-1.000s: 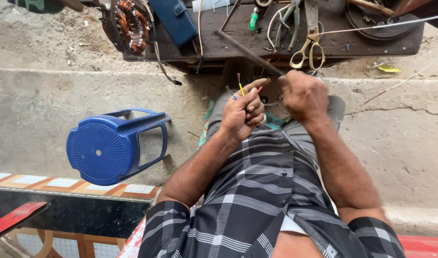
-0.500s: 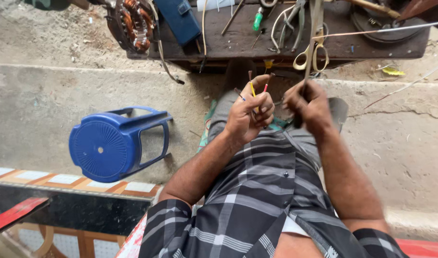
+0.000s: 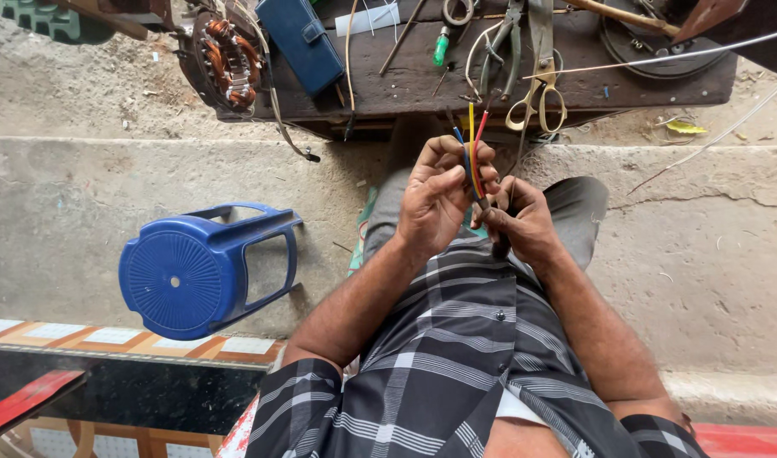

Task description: The person sits on the ground and uses a knife to strip insulation from several colored wires. They repeatedly scrape and cut the wire ends to expose the conductors, handling the wires one at a time.

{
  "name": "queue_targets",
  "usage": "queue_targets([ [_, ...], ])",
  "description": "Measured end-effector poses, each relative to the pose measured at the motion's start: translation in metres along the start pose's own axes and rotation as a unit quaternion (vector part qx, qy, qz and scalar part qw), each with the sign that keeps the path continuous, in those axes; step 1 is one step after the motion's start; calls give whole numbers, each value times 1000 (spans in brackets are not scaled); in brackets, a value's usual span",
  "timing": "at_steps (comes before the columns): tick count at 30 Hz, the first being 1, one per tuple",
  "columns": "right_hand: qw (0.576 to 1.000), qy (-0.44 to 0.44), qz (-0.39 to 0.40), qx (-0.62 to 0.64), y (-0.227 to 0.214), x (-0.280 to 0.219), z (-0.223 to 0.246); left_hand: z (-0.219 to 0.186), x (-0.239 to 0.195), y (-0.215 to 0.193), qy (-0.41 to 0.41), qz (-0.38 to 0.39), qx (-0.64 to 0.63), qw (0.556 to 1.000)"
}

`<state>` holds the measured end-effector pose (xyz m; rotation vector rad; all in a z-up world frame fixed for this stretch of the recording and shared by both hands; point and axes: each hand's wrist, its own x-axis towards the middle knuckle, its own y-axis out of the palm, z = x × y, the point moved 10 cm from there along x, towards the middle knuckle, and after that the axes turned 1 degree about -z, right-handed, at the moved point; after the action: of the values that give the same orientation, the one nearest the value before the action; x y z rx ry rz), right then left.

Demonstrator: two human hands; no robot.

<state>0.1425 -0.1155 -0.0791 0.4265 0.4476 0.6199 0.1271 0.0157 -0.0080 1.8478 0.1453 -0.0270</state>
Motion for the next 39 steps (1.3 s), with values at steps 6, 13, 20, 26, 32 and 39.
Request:
queue_targets([
  [6,1000,16,21,3,7,-4,1,-1,-4,-3,6,18,0,1000],
  [13,995,51,64,58,8,-8,-1,0,-9,35,-19,152,96,983],
  [20,987,58,0,-151,-7,-4,8,-12,-6,62,-27,232,344,909],
  [26,972,-86,-14,-216,13,-28,67,-19,-10,76,62,208,559,800],
  [32,914,-159,13,-372,42,-43,102,-19,-13,90,90,223,610,755],
  [39,868,-177,-33,-462,49,-51,107,-22,-18,97,108,219,657,713],
])
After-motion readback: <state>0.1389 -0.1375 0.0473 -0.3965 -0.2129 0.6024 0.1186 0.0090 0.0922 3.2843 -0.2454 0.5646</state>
